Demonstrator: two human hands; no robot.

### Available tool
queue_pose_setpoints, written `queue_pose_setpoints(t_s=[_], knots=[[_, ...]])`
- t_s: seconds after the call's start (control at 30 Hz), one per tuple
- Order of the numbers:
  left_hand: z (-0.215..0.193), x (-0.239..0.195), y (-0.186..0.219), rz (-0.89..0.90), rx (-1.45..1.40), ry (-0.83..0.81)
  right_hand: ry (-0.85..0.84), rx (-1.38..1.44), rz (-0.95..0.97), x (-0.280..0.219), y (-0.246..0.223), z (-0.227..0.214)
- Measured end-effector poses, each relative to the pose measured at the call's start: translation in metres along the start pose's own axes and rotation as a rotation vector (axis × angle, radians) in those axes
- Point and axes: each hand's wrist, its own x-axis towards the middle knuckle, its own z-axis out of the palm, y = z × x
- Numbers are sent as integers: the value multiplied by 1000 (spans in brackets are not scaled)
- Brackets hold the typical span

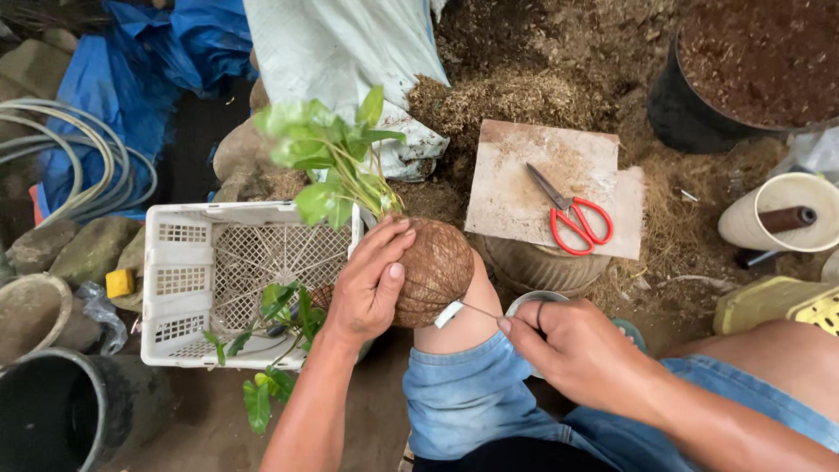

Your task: The person secures a plant into a coconut husk pot using a black string. They wrap the string around the husk multiple times to create a net, then use scissors to cut the string and tuck the end.

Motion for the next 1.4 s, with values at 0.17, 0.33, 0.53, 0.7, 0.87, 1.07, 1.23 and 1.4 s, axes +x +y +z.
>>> queue_pose_setpoints(t_s=[0.17,0.33,0.53,0.7,0.87,1.07,1.23,1.4], knots=[[0,3,-3,-10,-26,-23,-69,8,92,-16,2,1],[0,1,-6,-6,-53,-11,3,76,-29,-13,12,20],[-1,-5,-13,-12,-90,-7,2,124,5,3,43,34],[0,-5,-19,-8,-130,9,0,216,-35,23,61,55],[3,-10,-25,-5,-178,29,-28,257,37,46,76,73],[6,-11,-29,-9,-204,69,16,306,-11,70,93,94],[8,-13,-32,2,-208,114,6,696,-28,88,99,105],[13,-25,-40,-53,-227,190,-158,767,-196,94,90,87]])
